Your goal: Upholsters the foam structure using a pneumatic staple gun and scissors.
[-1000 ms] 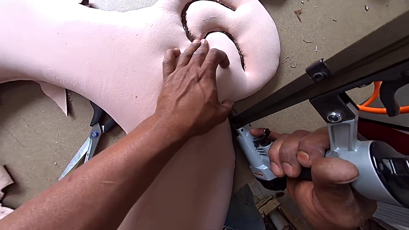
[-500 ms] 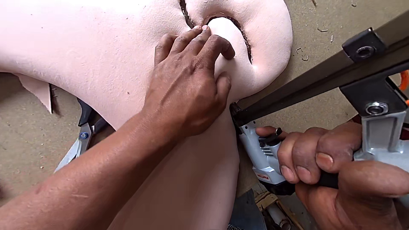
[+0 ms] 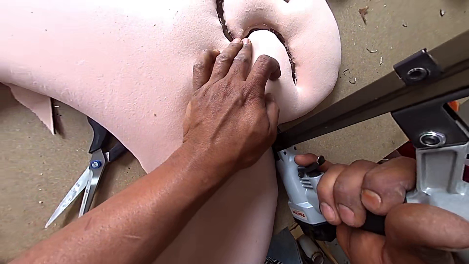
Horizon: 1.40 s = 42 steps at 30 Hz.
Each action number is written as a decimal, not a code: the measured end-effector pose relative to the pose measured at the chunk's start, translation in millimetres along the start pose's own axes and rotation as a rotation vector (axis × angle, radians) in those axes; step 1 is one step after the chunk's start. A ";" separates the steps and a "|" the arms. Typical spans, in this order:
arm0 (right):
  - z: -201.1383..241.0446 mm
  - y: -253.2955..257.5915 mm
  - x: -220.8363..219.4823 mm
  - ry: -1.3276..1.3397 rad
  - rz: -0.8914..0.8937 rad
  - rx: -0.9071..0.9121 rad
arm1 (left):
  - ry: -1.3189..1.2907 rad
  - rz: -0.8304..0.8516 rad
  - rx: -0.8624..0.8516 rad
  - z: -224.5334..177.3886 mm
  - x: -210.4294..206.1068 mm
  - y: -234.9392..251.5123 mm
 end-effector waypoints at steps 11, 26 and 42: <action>1.4 -3.5 -2.5 -0.059 -0.072 -0.010 | 0.005 -0.002 -0.009 0.0 0.0 -0.2; 79.5 73.7 118.5 -0.287 0.557 -0.059 | 0.169 -0.167 0.346 -53.8 0.7 -53.0; 32.5 176.1 94.0 -0.234 1.300 -0.183 | 0.295 -0.321 1.166 -131.0 -43.1 -40.2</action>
Point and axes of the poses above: each hand's wrist, its own y-axis towards the middle knuckle, its own x-axis out of the back of the hand, z = x × y, the point moved 1 cm from there along y, towards the middle knuckle, and after that the axes turned 9 degrees about -x, right-handed, at the moved point
